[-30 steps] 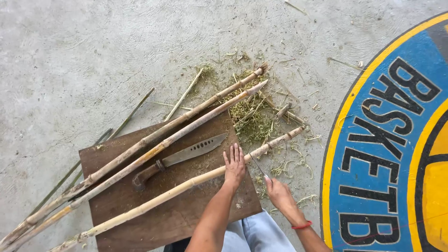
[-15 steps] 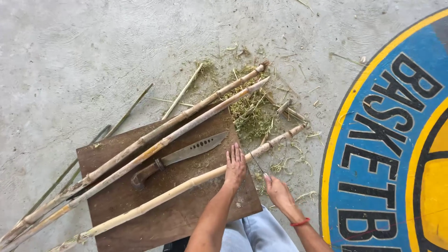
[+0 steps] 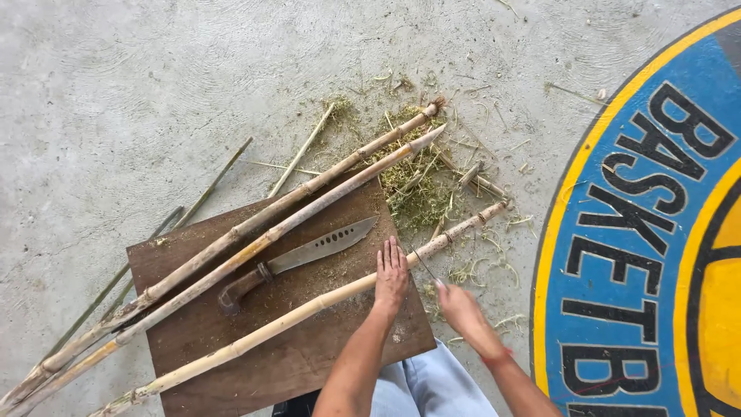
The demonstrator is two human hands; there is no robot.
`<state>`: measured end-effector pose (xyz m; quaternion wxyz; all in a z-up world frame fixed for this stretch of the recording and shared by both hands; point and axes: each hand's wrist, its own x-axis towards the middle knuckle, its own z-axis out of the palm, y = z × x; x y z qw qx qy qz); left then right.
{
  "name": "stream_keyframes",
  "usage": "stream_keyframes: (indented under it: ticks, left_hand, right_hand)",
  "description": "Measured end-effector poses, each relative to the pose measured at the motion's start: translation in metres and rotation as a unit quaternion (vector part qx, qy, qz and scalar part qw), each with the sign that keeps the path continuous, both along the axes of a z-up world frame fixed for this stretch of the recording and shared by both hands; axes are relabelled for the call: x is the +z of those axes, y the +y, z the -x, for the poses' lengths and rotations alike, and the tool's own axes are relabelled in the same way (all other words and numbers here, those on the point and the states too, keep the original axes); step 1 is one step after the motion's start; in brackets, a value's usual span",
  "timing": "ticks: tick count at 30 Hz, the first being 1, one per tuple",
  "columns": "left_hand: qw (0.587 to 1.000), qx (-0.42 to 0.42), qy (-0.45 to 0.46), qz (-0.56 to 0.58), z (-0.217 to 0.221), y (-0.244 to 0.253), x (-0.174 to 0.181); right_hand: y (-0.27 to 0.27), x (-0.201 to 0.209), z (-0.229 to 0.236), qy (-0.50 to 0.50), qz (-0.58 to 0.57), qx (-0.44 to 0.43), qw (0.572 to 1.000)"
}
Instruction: Shaping and carving bamboo poles using a hand knife.
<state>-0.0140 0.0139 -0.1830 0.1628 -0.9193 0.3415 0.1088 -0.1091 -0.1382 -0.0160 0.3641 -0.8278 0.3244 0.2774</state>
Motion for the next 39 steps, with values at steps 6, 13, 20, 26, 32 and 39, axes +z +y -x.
stream_keyframes:
  ticks: [6, 13, 20, 26, 32, 39]
  left_hand:
    - [0.979, 0.069, 0.083, 0.172, 0.003, 0.003, 0.000]
    - [0.988, 0.057, 0.040, 0.140, 0.004, 0.001, -0.001]
    - [0.986, 0.053, 0.033, 0.153, 0.004, -0.001, -0.009]
    - [0.976, 0.059, 0.075, 0.196, 0.000, 0.001, 0.015]
    - [0.981, 0.039, 0.033, 0.188, 0.005, 0.004, 0.001]
    - [0.996, 0.013, -0.020, 0.089, 0.008, 0.001, -0.006]
  right_hand:
    - [-0.022, 0.025, 0.059, -0.009, 0.031, 0.037, 0.999]
    - [0.004, -0.056, -0.021, -0.028, 0.020, 0.030, 0.999]
    - [-0.037, 0.027, 0.084, 0.047, 0.029, 0.023, 0.998]
    - [0.006, -0.064, -0.012, 0.017, -0.001, 0.012, 1.000]
    - [-0.031, 0.013, 0.071, 0.063, 0.027, 0.042, 0.997]
    - [-0.006, -0.053, 0.022, -0.032, 0.001, 0.031, 0.999]
